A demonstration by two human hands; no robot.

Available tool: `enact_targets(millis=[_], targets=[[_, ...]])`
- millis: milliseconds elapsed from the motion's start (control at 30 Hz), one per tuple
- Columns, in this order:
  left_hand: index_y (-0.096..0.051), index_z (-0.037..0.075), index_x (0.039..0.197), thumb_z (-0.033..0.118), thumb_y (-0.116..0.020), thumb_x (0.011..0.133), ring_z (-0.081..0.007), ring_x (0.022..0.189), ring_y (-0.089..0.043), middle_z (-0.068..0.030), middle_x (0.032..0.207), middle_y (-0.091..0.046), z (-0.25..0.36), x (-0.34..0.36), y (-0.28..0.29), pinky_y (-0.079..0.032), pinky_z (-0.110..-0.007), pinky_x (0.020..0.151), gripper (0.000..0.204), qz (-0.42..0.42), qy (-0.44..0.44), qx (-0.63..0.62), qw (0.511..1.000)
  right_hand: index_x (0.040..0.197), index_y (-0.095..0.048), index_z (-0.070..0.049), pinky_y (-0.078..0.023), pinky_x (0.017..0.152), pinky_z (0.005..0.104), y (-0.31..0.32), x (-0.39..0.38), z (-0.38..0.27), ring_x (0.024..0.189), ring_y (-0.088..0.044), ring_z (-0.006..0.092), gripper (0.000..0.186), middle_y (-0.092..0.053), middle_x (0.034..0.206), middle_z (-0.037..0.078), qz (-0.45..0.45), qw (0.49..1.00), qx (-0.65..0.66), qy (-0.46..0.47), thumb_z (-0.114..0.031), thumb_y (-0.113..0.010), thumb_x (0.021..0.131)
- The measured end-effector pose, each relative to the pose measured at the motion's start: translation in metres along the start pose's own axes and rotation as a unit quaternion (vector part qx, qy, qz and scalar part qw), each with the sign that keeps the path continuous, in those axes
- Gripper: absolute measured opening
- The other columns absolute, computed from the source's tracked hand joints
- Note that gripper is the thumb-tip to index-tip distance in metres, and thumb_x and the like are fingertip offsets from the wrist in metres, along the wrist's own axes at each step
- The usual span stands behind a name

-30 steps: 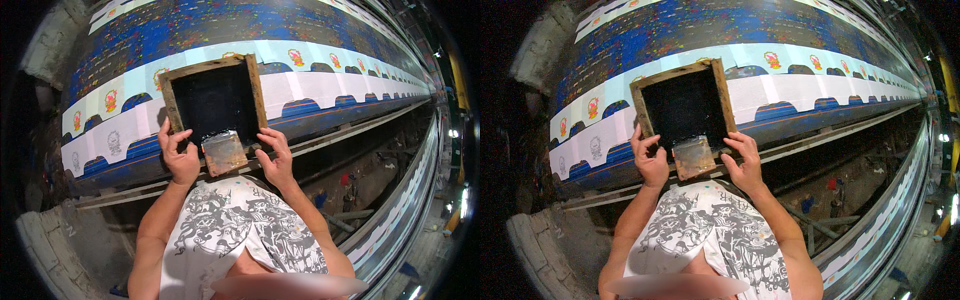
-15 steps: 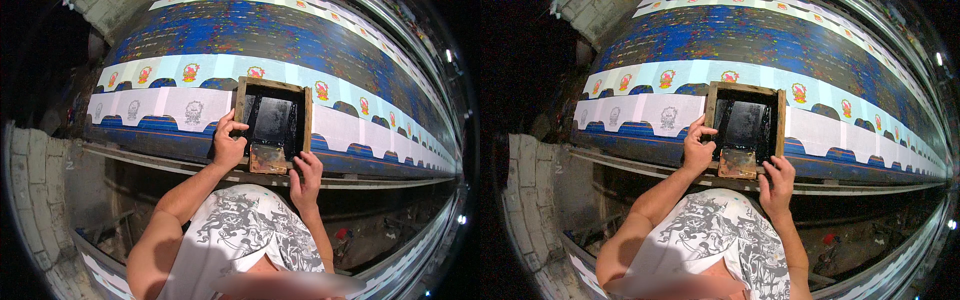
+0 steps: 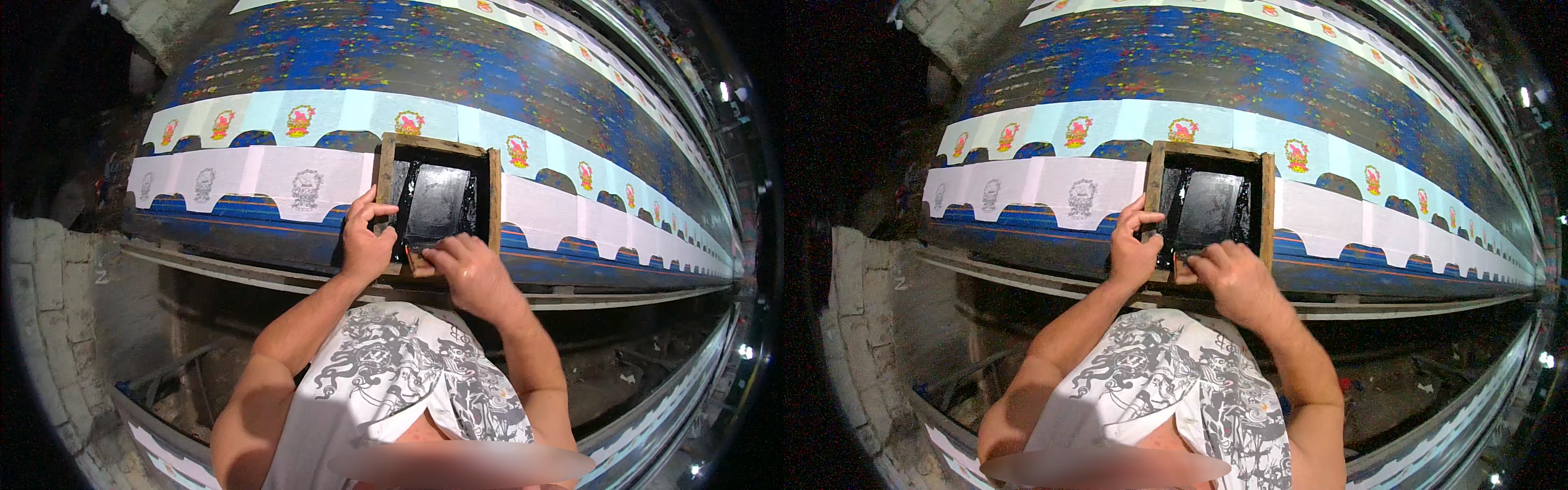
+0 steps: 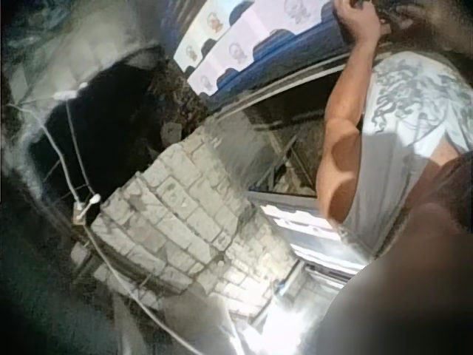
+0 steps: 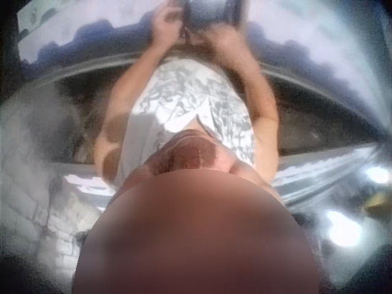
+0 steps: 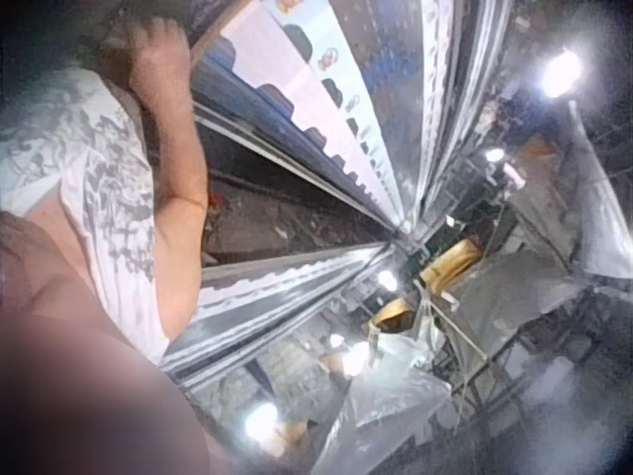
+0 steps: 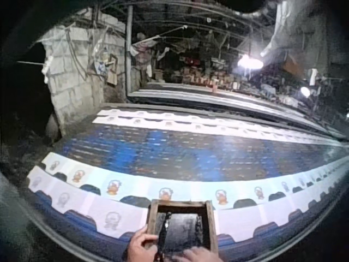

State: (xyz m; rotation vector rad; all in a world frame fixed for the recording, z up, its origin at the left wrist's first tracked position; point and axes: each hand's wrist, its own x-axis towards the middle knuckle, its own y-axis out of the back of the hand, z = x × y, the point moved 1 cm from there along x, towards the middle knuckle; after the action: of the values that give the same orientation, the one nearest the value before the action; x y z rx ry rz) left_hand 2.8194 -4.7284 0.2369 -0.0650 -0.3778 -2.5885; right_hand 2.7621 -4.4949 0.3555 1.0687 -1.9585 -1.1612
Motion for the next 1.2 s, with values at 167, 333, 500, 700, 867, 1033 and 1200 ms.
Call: enact_targets(millis=[167,333,500,700,867,1033,1200], targets=[[-0.086,0.007,0.117,-0.003,-0.074,0.096,-0.0358,0.145,-0.068,-0.0247,0.156,-0.070,-0.013,0.005,-0.001,-0.050,-0.047,0.125,0.026,-0.004,-0.038,0.031,0.999,0.124,-0.078,-0.006,-0.060,0.096,0.0547,0.038,0.049,0.062,0.112,-0.071,0.0461,0.028,-0.072,0.110,0.020,-0.107,0.992,0.058,-0.040,0.000,-0.071,0.098],[-0.083,0.011,0.125,-0.001,-0.077,0.093,-0.0376,0.139,-0.068,-0.0228,0.155,-0.067,-0.008,0.007,0.001,-0.058,-0.043,0.110,0.034,-0.005,-0.041,0.054,0.998,0.127,-0.081,-0.003,-0.059,0.099,0.0538,0.030,0.089,0.085,0.113,-0.071,0.0460,0.029,-0.075,0.115,0.020,0.012,0.998,0.022,-0.060,0.003,-0.072,0.101],[-0.082,0.011,0.124,-0.006,-0.080,0.091,-0.0389,0.143,-0.065,-0.0220,0.154,-0.065,-0.002,-0.001,0.016,-0.056,-0.044,0.115,0.038,-0.031,-0.038,0.051,0.997,0.130,-0.081,-0.003,-0.059,0.101,0.0520,-0.006,0.082,0.080,0.114,-0.072,0.0458,0.039,-0.076,0.118,0.022,0.109,0.992,0.017,-0.053,0.011,-0.072,0.095],[-0.081,0.011,0.125,-0.005,-0.081,0.091,-0.0417,0.150,-0.060,-0.0225,0.158,-0.063,-0.002,-0.004,0.018,-0.045,-0.050,0.128,0.038,-0.051,-0.032,0.064,0.996,0.127,-0.081,-0.002,-0.058,0.095,0.0543,-0.028,0.041,0.041,0.109,-0.071,0.0445,0.049,-0.077,0.118,0.019,0.115,0.993,-0.010,-0.028,0.015,-0.068,0.083],[-0.080,0.012,0.126,-0.006,-0.080,0.092,-0.0414,0.151,-0.059,-0.0223,0.159,-0.062,-0.005,-0.007,0.020,-0.045,-0.051,0.128,0.038,-0.047,-0.046,0.071,0.995,0.130,-0.079,-0.002,-0.057,0.099,0.0541,-0.041,0.006,-0.004,0.113,-0.070,0.0433,0.057,-0.076,0.122,0.018,0.093,0.995,-0.005,-0.048,0.018,-0.070,0.077],[-0.081,0.012,0.131,-0.006,-0.078,0.093,-0.0403,0.152,-0.059,-0.0214,0.163,-0.061,-0.013,-0.011,0.029,-0.045,-0.050,0.128,0.042,-0.058,-0.025,0.040,0.997,0.133,-0.078,-0.003,-0.056,0.104,0.0553,-0.063,-0.017,-0.043,0.118,-0.068,0.0432,0.064,-0.075,0.127,0.017,0.086,0.994,0.014,-0.069,0.014,-0.075,0.071],[-0.080,0.011,0.136,-0.004,-0.078,0.094,-0.0401,0.154,-0.058,-0.0232,0.165,-0.060,-0.020,-0.018,0.027,-0.044,-0.049,0.130,0.045,-0.044,-0.046,0.034,0.997,0.132,-0.079,-0.003,-0.057,0.105,0.0550,-0.072,-0.028,-0.068,0.120,-0.067,0.0438,0.052,-0.073,0.131,0.020,0.066,0.993,0.043,-0.090,0.007,-0.080,0.081]])
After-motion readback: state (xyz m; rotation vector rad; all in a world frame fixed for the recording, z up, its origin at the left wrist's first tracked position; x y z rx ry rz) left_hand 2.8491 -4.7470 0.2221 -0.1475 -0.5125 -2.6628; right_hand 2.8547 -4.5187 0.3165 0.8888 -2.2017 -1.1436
